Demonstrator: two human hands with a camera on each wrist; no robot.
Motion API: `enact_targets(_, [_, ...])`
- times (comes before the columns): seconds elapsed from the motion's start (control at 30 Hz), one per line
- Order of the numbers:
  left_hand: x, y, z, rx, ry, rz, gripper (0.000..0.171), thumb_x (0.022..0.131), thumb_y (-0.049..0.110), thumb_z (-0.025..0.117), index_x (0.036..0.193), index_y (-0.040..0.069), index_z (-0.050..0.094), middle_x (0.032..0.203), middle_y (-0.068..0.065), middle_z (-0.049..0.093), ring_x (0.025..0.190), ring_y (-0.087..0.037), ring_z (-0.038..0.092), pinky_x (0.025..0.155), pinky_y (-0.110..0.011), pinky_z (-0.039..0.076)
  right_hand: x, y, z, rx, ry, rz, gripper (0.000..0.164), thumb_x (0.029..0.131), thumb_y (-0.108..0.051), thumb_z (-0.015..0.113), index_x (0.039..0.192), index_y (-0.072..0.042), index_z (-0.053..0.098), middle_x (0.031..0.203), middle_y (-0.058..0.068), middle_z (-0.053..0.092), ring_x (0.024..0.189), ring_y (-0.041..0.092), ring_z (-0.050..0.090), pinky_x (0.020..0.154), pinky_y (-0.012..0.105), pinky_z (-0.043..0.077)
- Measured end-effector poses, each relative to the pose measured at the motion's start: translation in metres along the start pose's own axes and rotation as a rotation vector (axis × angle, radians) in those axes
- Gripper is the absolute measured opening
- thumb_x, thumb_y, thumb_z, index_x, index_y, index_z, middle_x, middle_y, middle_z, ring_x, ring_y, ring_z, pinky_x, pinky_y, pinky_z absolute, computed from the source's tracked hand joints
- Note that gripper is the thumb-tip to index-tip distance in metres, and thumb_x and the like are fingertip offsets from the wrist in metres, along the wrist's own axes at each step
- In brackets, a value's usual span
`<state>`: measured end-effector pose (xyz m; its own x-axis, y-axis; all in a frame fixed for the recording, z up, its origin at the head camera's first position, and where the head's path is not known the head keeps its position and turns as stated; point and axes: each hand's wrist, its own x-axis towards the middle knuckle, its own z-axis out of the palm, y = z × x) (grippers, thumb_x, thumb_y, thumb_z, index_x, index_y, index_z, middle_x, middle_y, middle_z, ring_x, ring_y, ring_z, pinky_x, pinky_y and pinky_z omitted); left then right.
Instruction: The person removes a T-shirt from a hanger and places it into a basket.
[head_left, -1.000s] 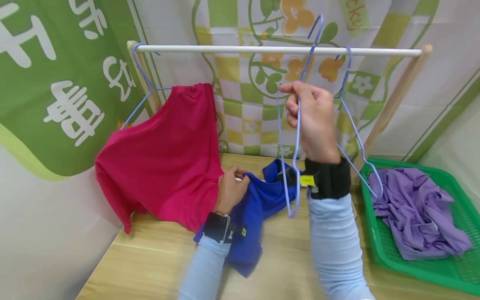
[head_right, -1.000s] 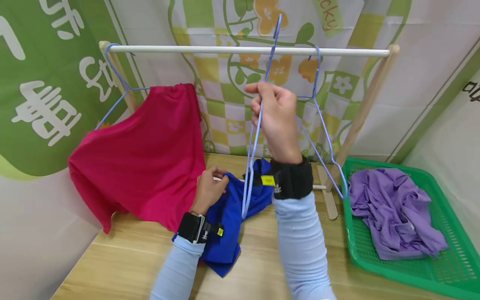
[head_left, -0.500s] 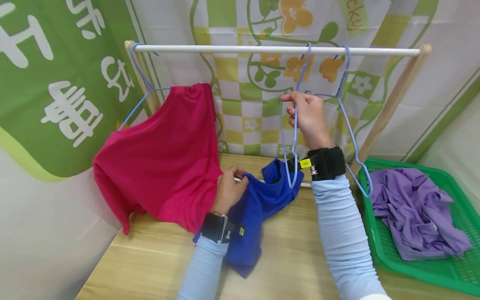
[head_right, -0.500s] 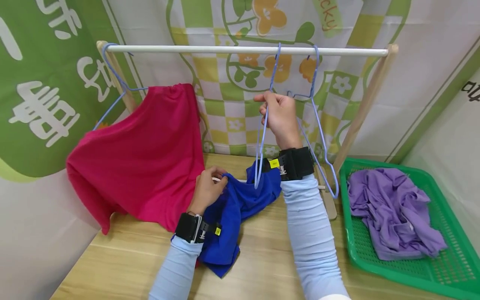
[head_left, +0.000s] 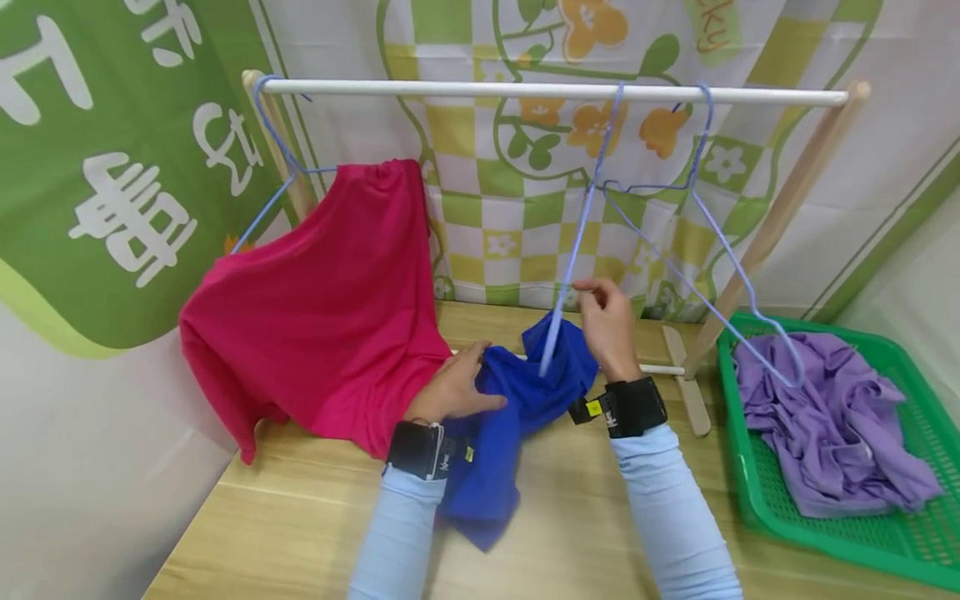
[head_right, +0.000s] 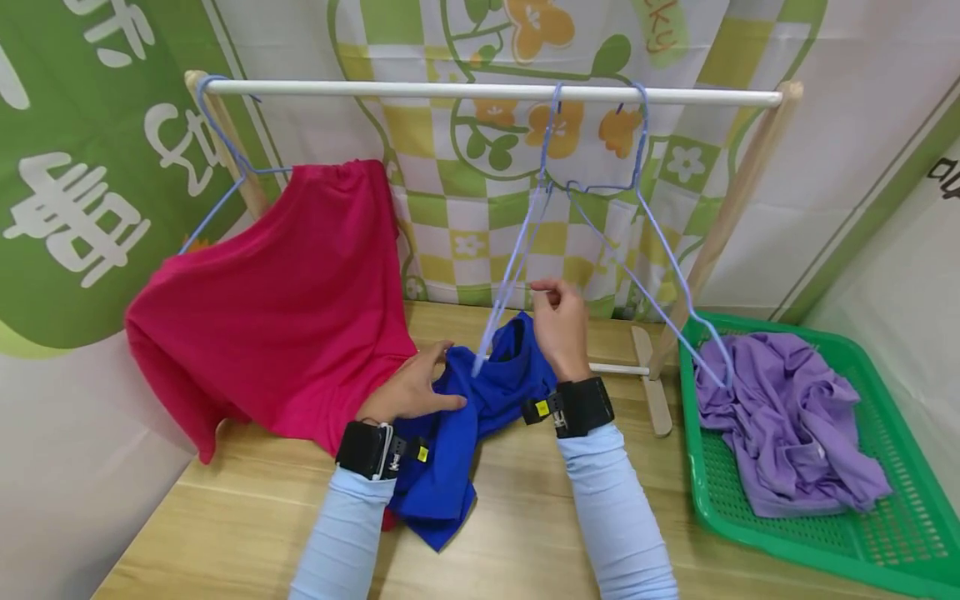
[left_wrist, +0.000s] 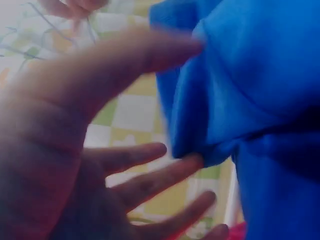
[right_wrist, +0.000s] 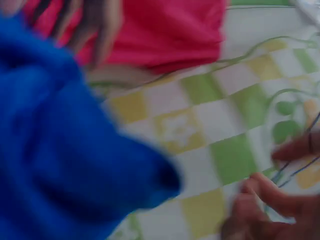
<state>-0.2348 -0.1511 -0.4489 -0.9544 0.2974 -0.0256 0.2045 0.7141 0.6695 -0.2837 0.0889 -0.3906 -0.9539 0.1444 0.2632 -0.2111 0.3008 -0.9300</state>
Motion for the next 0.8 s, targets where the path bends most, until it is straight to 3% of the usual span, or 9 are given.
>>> enact_targets(0.07, [-0.002, 0.001, 0.003, 0.037, -0.084, -0.025, 0.121, 0.076, 0.040, 0.092, 0.168, 0.010, 0.019, 0.163, -0.025, 0.040, 0.150, -0.042, 0.043, 0.125, -0.053, 0.037, -0.005, 0.020, 0.005, -0.220, -0.202, 0.037, 0.063, 0.097, -0.035, 0.066, 0.155, -0.014, 0.050, 0.138, 0.021, 0.059, 0.125, 0.031, 0.059, 0.103, 0.045, 0.050])
enact_targets(0.13, [-0.004, 0.003, 0.008, 0.079, -0.153, -0.065, 0.138, 0.070, 0.045, 0.095, 0.171, 0.015, 0.006, 0.169, -0.027, 0.028, 0.156, -0.045, 0.035, 0.127, -0.054, 0.033, -0.011, 0.039, 0.012, -0.405, -0.418, 0.054, 0.101, 0.090, -0.058, 0.073, 0.169, -0.028, 0.020, 0.167, 0.031, 0.027, 0.154, 0.046, 0.032, 0.117, 0.067, 0.038])
enact_targets(0.2, [-0.005, 0.008, 0.015, 0.132, -0.205, -0.117, 0.148, 0.066, 0.048, 0.098, 0.171, 0.019, -0.002, 0.172, -0.027, 0.023, 0.158, -0.048, 0.030, 0.127, -0.057, 0.031, -0.018, 0.056, 0.018, -0.567, -0.589, 0.061, 0.128, 0.076, -0.076, 0.078, 0.170, -0.040, -0.001, 0.174, 0.031, -0.004, 0.161, 0.055, 0.003, 0.118, 0.082, 0.021])
enact_targets(0.27, [-0.004, 0.010, 0.026, 0.212, -0.233, -0.161, 0.151, 0.064, 0.047, 0.099, 0.170, 0.020, -0.005, 0.173, -0.027, 0.020, 0.158, -0.050, 0.025, 0.127, -0.061, 0.028, -0.028, 0.071, 0.026, -0.669, -0.696, 0.068, 0.138, 0.067, -0.084, 0.080, 0.168, -0.045, -0.005, 0.173, 0.030, -0.017, 0.159, 0.059, -0.010, 0.114, 0.088, 0.015])
enact_targets(0.37, [-0.001, 0.016, 0.044, 0.322, -0.241, -0.215, 0.150, 0.063, 0.043, 0.099, 0.171, 0.020, -0.002, 0.172, -0.026, 0.025, 0.157, -0.051, 0.027, 0.126, -0.065, 0.026, -0.043, 0.085, 0.033, -0.734, -0.732, 0.043, 0.130, 0.065, -0.079, 0.085, 0.169, -0.042, 0.016, 0.173, 0.031, -0.016, 0.158, 0.060, -0.014, 0.110, 0.093, 0.009])
enact_targets(0.5, [-0.002, 0.028, 0.058, 0.395, -0.248, -0.222, 0.144, 0.064, 0.038, 0.099, 0.171, 0.015, 0.005, 0.171, -0.025, 0.028, 0.157, -0.047, 0.028, 0.124, -0.069, 0.026, -0.060, 0.091, 0.036, -0.736, -0.719, -0.014, 0.109, 0.071, -0.063, 0.088, 0.161, -0.021, 0.043, 0.175, 0.030, -0.009, 0.160, 0.056, -0.013, 0.110, 0.092, 0.010])
enact_targets(0.67, [-0.007, 0.041, 0.067, 0.417, -0.220, -0.174, 0.134, 0.063, 0.031, 0.101, 0.168, 0.010, 0.019, 0.168, -0.023, 0.030, 0.153, -0.044, 0.032, 0.113, -0.068, 0.040, -0.072, 0.091, 0.034, -0.683, -0.704, -0.071, 0.099, 0.075, -0.048, 0.087, 0.154, -0.001, 0.049, 0.172, 0.032, 0.018, 0.161, 0.054, 0.012, 0.113, 0.086, 0.023])
enact_targets(0.8, [-0.010, 0.045, 0.082, 0.428, -0.171, -0.105, 0.112, 0.069, 0.020, 0.094, 0.161, 0.007, 0.031, 0.161, -0.023, 0.038, 0.146, -0.044, 0.042, 0.103, -0.064, 0.050, -0.078, 0.093, 0.027, -0.644, -0.697, -0.096, 0.094, 0.077, -0.041, 0.082, 0.149, 0.009, 0.050, 0.158, 0.038, 0.042, 0.152, 0.061, 0.031, 0.118, 0.077, 0.029])
